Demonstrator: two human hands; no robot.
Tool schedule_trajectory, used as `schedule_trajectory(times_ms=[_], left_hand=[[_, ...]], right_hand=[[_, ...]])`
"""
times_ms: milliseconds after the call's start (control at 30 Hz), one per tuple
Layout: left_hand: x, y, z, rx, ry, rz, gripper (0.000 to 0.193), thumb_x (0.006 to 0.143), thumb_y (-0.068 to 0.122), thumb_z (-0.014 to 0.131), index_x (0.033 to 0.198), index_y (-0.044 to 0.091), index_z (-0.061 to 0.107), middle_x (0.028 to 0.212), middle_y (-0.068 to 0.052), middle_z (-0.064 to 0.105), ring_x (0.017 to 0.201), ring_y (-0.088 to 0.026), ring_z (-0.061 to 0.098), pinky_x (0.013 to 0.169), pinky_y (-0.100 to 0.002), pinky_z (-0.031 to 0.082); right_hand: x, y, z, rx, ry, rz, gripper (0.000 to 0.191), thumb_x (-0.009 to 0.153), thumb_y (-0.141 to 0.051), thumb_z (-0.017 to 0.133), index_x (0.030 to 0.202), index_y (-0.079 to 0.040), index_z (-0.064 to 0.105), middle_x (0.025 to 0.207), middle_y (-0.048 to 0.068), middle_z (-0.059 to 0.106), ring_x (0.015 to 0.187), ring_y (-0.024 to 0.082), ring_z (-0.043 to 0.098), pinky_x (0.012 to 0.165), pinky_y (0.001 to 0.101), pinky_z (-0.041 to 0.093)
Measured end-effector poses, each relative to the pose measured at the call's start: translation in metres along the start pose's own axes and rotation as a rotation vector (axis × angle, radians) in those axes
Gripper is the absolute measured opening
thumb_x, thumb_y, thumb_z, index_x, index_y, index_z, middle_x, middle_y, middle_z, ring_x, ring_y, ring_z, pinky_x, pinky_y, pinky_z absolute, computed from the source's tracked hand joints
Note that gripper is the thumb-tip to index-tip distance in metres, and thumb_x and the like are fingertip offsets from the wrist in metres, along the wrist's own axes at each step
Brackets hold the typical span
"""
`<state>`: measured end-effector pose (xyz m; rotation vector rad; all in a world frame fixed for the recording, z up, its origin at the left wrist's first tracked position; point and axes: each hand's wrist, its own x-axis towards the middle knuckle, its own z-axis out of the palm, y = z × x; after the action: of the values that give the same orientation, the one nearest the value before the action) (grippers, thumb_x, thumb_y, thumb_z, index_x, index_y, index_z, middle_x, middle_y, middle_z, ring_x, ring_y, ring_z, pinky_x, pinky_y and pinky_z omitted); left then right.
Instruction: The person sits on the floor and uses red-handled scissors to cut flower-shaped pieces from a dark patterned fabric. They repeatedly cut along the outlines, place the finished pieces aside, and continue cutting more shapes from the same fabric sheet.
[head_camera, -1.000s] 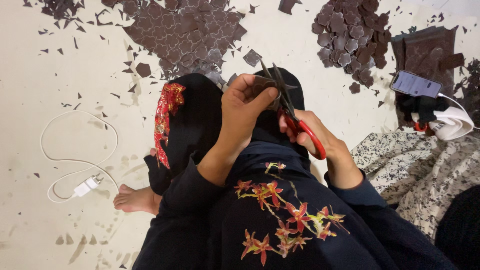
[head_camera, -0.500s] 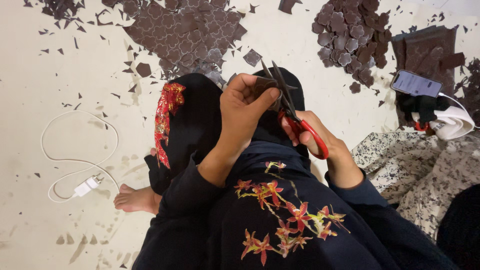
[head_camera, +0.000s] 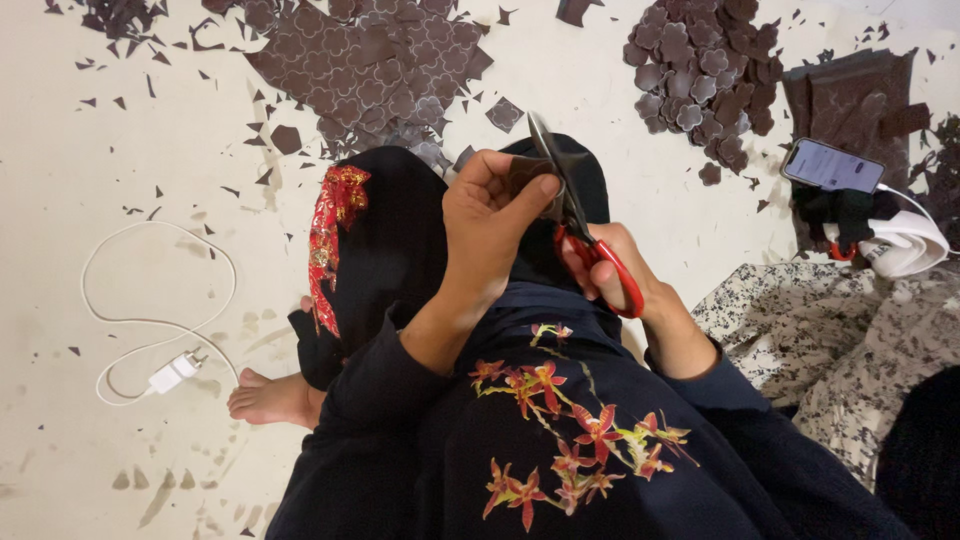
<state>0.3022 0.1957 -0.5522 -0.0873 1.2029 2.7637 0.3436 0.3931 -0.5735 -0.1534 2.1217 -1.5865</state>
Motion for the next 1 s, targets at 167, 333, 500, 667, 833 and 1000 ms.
schedule_trajectory(times_ms=[167,333,500,667,833,1000], left_hand=[[0.000,0.005,-0.004,-0.030,-0.031,-0.069,0.015,0.096,0.000,0.071,0.109,0.000,0.064,0.099,-0.007,0.073,0.088,-0.011,0.071,0.080,-0.025,0.060],[0.003,0.007,-0.008,0.095,-0.026,-0.095,0.017,0.097,0.004,0.072,0.113,-0.001,0.067,0.095,-0.004,0.071,0.080,-0.009,0.068,0.075,-0.023,0.058],[0.001,0.004,-0.008,0.125,-0.040,-0.067,0.022,0.094,0.005,0.077,0.112,0.000,0.066,0.095,-0.003,0.071,0.079,-0.007,0.066,0.072,-0.021,0.056],[0.000,0.003,-0.008,0.123,-0.049,-0.075,0.022,0.093,0.004,0.079,0.111,-0.002,0.066,0.097,-0.004,0.073,0.079,-0.008,0.067,0.071,-0.021,0.056],[0.001,0.005,-0.008,0.150,-0.035,-0.098,0.021,0.092,0.004,0.078,0.108,-0.001,0.067,0.095,-0.005,0.073,0.077,-0.008,0.068,0.069,-0.021,0.057],[0.000,0.008,-0.006,0.144,-0.048,-0.105,0.020,0.091,0.004,0.078,0.108,-0.001,0.069,0.095,-0.005,0.074,0.077,-0.007,0.068,0.068,-0.021,0.057]], right_hand=[[0.002,-0.007,-0.006,-0.010,-0.011,-0.036,0.105,0.063,-0.102,0.041,0.095,-0.003,0.058,0.068,-0.001,0.051,0.056,0.008,0.053,0.051,0.0233,0.046],[0.002,-0.028,-0.025,-0.030,-0.094,-0.103,0.107,0.072,-0.099,0.045,0.118,-0.004,0.063,0.077,-0.003,0.042,0.068,0.009,0.042,0.060,0.0253,0.038],[0.000,-0.044,-0.029,-0.173,-0.140,-0.124,0.108,0.070,-0.102,0.041,0.116,-0.007,0.063,0.072,-0.003,0.047,0.065,0.009,0.046,0.058,0.0259,0.038],[0.002,-0.045,-0.024,-0.202,-0.117,-0.122,0.109,0.067,-0.104,0.037,0.112,-0.009,0.064,0.069,-0.004,0.046,0.062,0.009,0.047,0.056,0.0260,0.039],[0.001,-0.035,-0.021,-0.129,-0.111,-0.084,0.109,0.062,-0.105,0.039,0.105,-0.008,0.063,0.069,-0.002,0.044,0.062,0.010,0.044,0.055,0.0259,0.037],[0.002,-0.024,-0.019,-0.167,-0.082,-0.082,0.105,0.057,-0.107,0.032,0.091,-0.011,0.058,0.069,-0.003,0.052,0.061,0.007,0.054,0.055,0.0234,0.045]])
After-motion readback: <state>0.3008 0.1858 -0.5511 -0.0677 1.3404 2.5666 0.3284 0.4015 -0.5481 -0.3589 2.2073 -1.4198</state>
